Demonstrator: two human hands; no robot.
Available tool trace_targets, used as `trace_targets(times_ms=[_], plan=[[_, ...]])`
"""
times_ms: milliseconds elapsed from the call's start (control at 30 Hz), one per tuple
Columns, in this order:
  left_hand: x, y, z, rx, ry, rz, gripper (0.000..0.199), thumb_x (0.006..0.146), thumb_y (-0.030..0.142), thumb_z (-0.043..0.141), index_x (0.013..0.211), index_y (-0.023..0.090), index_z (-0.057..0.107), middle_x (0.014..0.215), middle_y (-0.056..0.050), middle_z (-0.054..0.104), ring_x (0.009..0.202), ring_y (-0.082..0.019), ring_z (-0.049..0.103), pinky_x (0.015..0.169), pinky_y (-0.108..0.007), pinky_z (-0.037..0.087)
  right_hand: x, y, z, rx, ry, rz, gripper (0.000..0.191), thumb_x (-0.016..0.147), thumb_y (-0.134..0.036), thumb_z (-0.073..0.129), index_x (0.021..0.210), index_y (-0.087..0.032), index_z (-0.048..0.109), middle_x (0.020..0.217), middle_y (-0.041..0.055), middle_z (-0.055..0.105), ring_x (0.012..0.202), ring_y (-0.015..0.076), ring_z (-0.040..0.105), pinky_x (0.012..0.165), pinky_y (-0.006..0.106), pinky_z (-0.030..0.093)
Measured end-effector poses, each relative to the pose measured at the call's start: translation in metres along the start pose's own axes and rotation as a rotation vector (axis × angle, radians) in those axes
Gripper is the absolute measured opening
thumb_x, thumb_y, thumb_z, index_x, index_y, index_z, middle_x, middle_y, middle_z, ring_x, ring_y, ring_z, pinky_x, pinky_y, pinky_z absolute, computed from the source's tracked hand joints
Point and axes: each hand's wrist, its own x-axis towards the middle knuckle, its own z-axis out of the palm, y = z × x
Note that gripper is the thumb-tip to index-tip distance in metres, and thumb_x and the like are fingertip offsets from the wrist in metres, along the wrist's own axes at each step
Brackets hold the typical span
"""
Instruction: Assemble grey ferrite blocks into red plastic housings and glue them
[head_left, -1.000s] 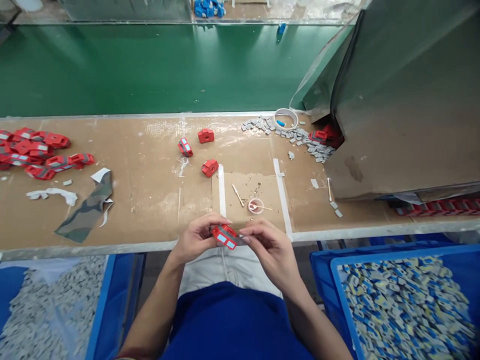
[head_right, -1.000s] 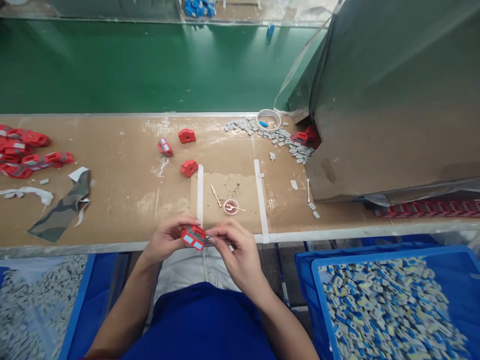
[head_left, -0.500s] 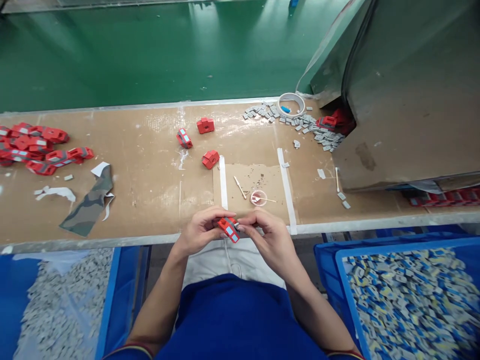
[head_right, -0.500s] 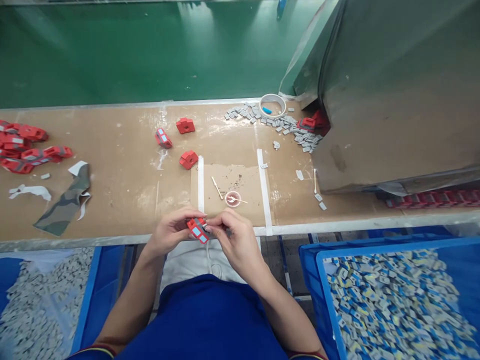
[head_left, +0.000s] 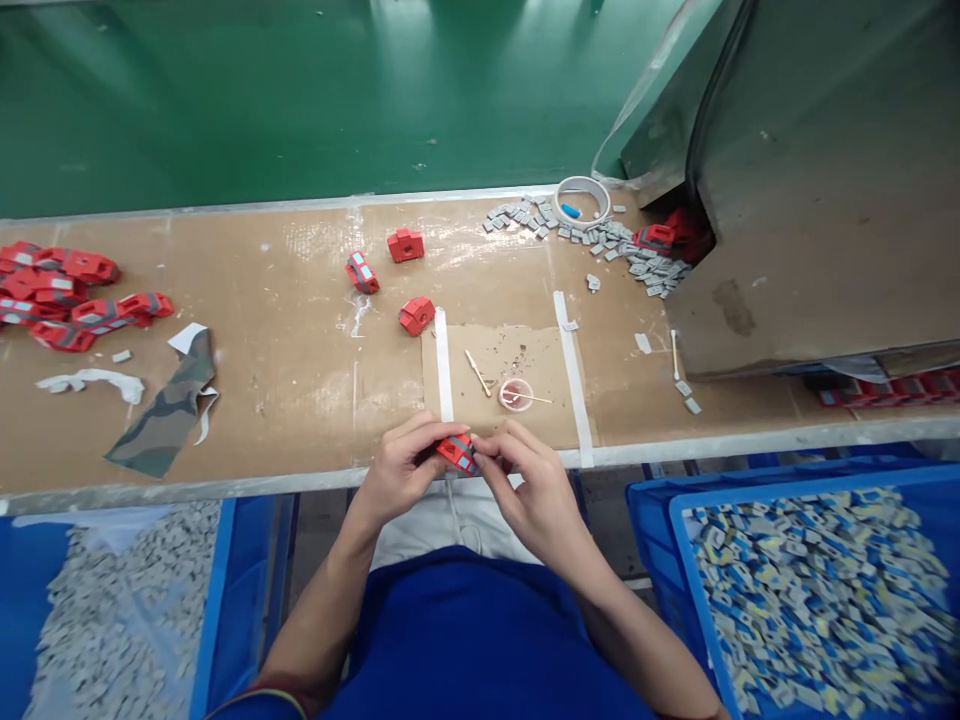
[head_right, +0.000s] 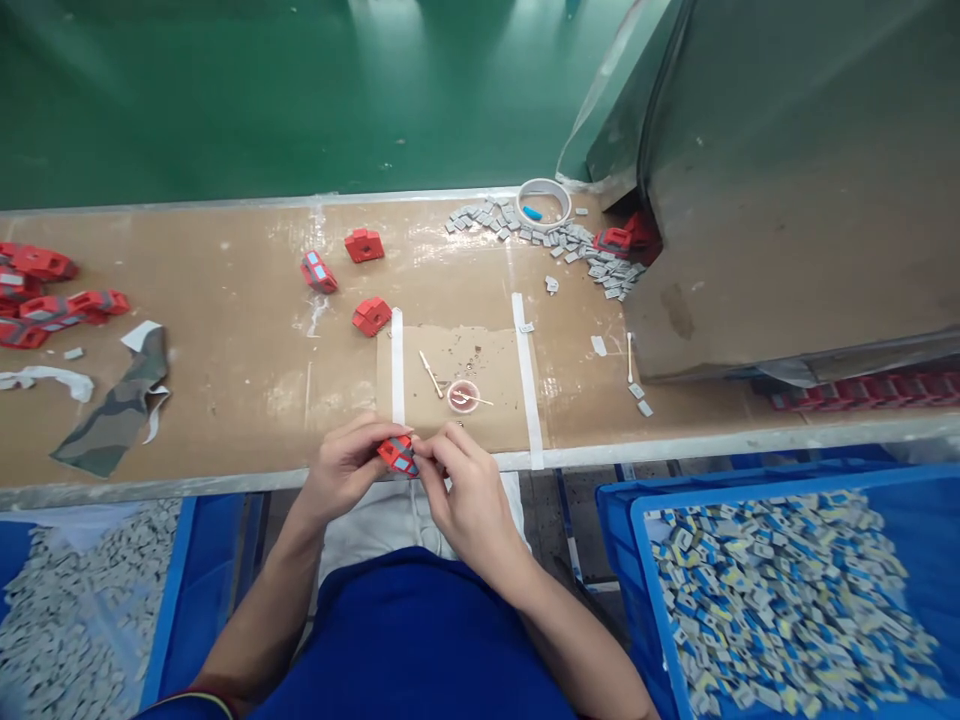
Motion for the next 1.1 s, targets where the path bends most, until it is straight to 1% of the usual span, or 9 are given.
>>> trace_targets(times_ms=[100,200,267,433,633,733,833,1033,1100], plan=[[0.0,-0.001,-0.001,0.025,-0.031,0.035,0.026,0.099,0.021,0.07,0.123,0.021,0.078,0.101,-0.01,0.079,0.088,-0.02,0.073,0.079,-0.031,0.061,0.003,0.007,-0.004,0.106,-0.056,0.063,0.017,0.103,-0.026,0.06,0.091,-0.02,0.071,0.082,0.0027,0.061,0.072,0.0151,0.059,0.064,0.026,0.048],[0.0,-0.001,-0.003,0.045,-0.09,0.084,0.029,0.1,0.023,0.069,0.128,0.022,0.077,0.103,-0.009,0.078,0.088,-0.019,0.074,0.079,-0.03,0.061,0.003,0.014,-0.008,0.231,-0.139,0.157,0.019,0.103,-0.033,0.062,0.093,-0.019,0.071,0.089,0.0042,0.063,0.078,0.0156,0.061,0.066,0.026,0.05],[0.0,-0.001,-0.004,0.06,-0.12,0.106,0.03,0.102,0.024,0.067,0.131,0.024,0.076,0.1,-0.008,0.076,0.086,-0.018,0.073,0.077,-0.028,0.061,0.002,0.016,-0.01,0.248,-0.172,0.187,0.021,0.103,-0.035,0.062,0.095,-0.019,0.072,0.089,0.0041,0.063,0.079,0.0154,0.061,0.066,0.026,0.049],[0.0,0.0,-0.007,0.052,-0.198,0.109,0.031,0.105,0.029,0.062,0.133,0.024,0.075,0.091,-0.006,0.069,0.078,-0.016,0.069,0.071,-0.026,0.058,0.006,0.017,-0.02,0.213,-0.301,0.187,0.019,0.102,-0.032,0.063,0.091,-0.019,0.07,0.077,0.0002,0.061,0.069,0.0132,0.054,0.062,0.025,0.042],[0.0,-0.004,-0.01,-0.011,-0.306,0.084,0.03,0.106,0.033,0.061,0.129,0.023,0.077,0.09,-0.006,0.068,0.075,-0.015,0.066,0.069,-0.025,0.056,0.008,0.017,-0.03,0.203,-0.417,0.159,0.026,0.1,-0.037,0.065,0.082,-0.018,0.066,0.074,0.0,0.063,0.066,0.0125,0.052,0.062,0.025,0.042],[0.001,-0.004,-0.01,-0.013,-0.322,0.089,0.03,0.106,0.033,0.059,0.129,0.023,0.077,0.088,-0.005,0.066,0.074,-0.015,0.064,0.07,-0.025,0.055,0.003,0.018,-0.028,0.243,-0.43,0.209,0.031,0.102,-0.042,0.063,0.083,-0.018,0.064,0.074,0.0,0.061,0.065,0.0122,0.05,0.06,0.024,0.04],[0.001,-0.003,-0.009,0.023,-0.319,0.129,0.03,0.108,0.032,0.056,0.127,0.022,0.077,0.085,-0.005,0.064,0.072,-0.015,0.062,0.066,-0.025,0.052,-0.004,0.02,-0.023,0.281,-0.396,0.241,0.032,0.104,-0.044,0.06,0.083,-0.019,0.062,0.074,-0.0003,0.058,0.064,0.012,0.047,0.058,0.024,0.039],[0.002,-0.004,-0.011,0.079,-0.378,0.158,0.033,0.11,0.03,0.049,0.123,0.02,0.078,0.082,-0.005,0.062,0.07,-0.016,0.061,0.063,-0.025,0.051,-0.009,0.024,-0.015,0.272,-0.367,0.257,0.034,0.099,-0.043,0.069,0.077,-0.02,0.058,0.064,-0.0066,0.04,0.057,0.0097,0.036,0.055,0.023,0.031],[0.003,-0.004,-0.012,0.095,-0.402,0.157,0.033,0.11,0.03,0.049,0.122,0.019,0.078,0.082,-0.005,0.063,0.07,-0.016,0.062,0.064,-0.025,0.052,-0.008,0.025,-0.016,0.25,-0.373,0.249,0.035,0.1,-0.044,0.067,0.076,-0.02,0.057,0.064,-0.0068,0.039,0.057,0.0096,0.036,0.055,0.023,0.031]])
